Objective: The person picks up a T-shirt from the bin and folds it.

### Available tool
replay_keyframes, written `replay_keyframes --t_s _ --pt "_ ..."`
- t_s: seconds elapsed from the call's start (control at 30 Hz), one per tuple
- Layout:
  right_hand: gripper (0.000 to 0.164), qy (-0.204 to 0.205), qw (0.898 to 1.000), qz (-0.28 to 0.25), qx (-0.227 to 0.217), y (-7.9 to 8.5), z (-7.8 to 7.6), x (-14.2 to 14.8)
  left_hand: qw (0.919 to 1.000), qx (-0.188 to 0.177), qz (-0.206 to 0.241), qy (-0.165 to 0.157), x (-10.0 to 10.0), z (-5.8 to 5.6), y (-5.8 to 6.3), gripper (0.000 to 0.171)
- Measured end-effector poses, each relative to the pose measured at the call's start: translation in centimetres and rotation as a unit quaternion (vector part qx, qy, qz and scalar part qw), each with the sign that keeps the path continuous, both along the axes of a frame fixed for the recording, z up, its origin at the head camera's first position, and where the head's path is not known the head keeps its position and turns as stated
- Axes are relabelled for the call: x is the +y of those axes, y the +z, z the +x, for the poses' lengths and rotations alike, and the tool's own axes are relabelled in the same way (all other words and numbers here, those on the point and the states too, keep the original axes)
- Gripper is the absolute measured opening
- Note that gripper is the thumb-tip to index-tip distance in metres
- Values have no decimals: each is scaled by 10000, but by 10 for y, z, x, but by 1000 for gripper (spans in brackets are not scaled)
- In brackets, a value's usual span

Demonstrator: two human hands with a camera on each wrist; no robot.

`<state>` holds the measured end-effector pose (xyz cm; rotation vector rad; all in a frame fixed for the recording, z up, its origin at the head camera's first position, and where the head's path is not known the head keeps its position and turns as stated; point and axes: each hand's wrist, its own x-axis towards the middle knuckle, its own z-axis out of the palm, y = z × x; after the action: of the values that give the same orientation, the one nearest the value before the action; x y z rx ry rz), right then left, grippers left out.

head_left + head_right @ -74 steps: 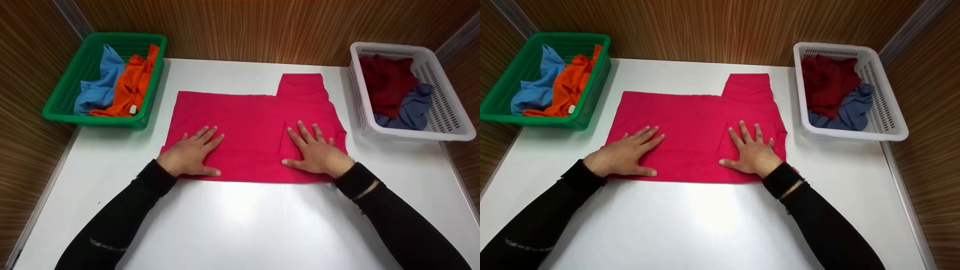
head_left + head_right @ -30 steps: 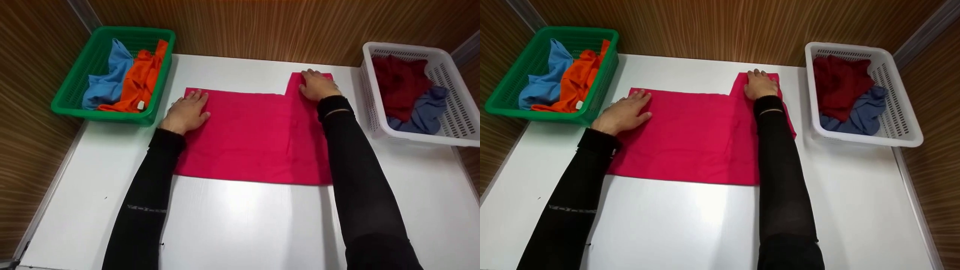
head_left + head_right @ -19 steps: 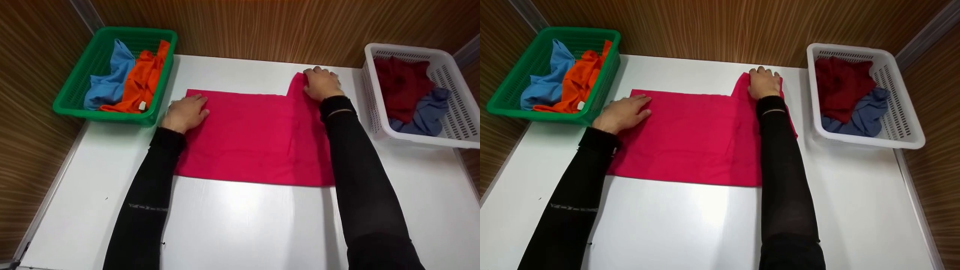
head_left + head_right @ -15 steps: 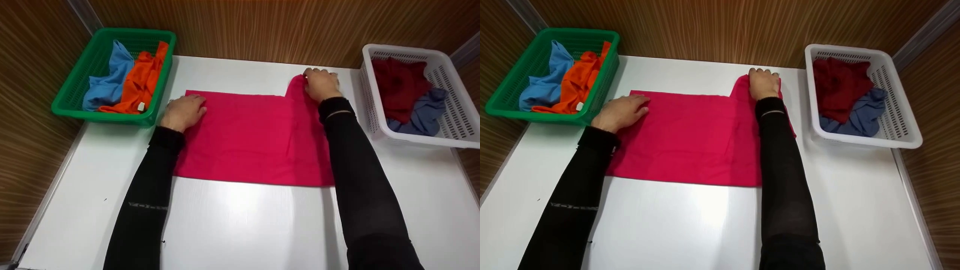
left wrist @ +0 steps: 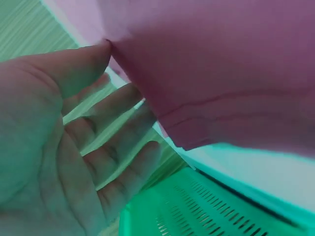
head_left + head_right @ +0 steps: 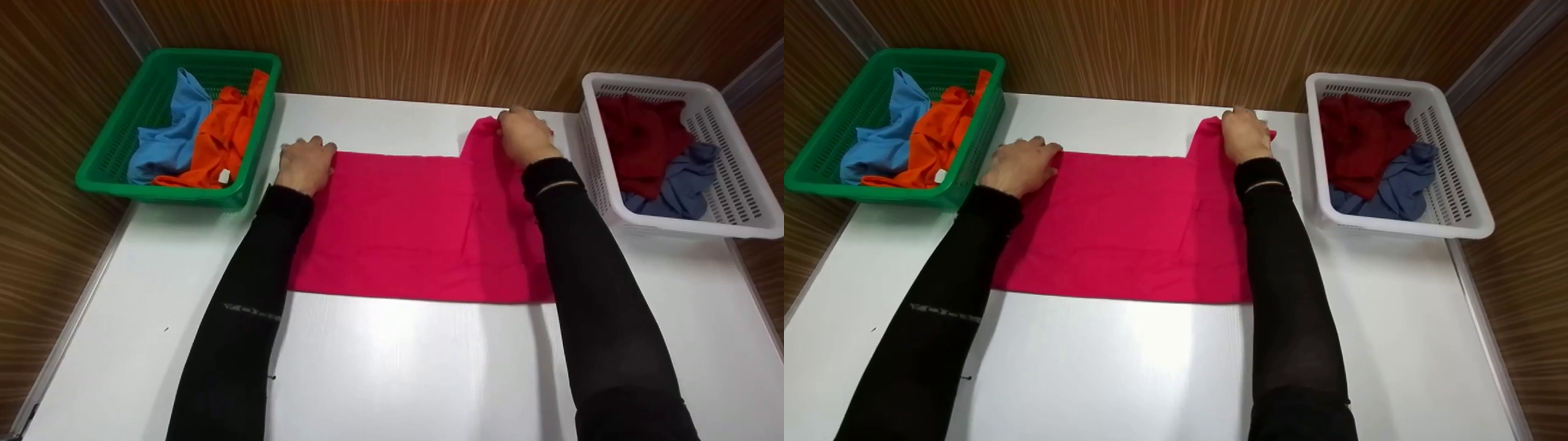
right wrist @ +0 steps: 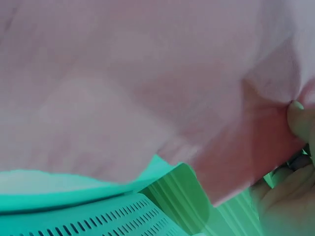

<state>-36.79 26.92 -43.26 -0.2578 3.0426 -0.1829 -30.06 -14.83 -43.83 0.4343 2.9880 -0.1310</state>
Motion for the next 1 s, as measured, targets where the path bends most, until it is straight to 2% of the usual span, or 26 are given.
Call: replay_keyframes --t_s 0.17,0.43,0.63,0.73,0.87,1.0 --pt "32 104 9999 -127 -46 4 3 1 9997 -133 81 -187 -4 -11 2 47" --pt "35 394 9981 -402 233 13 9 5 9969 -302 431 -588 -20 -25 1 30" --pt "28 483 9968 -402 496 21 10 7 9929 -307 1001 -568 -23 -30 4 30" --pt "23 354 9956 -341 795 23 8 4 9902 -168 1255 -591 -19 -32 4 28" --pt "25 118 9883 -440 1457 28 7 -1 9845 329 1618 -587 -13 -37 3 25" --pt "27 -10 9841 -441 1720 32 10 -2 9795 727 1800 -529 -11 -38 3 26"
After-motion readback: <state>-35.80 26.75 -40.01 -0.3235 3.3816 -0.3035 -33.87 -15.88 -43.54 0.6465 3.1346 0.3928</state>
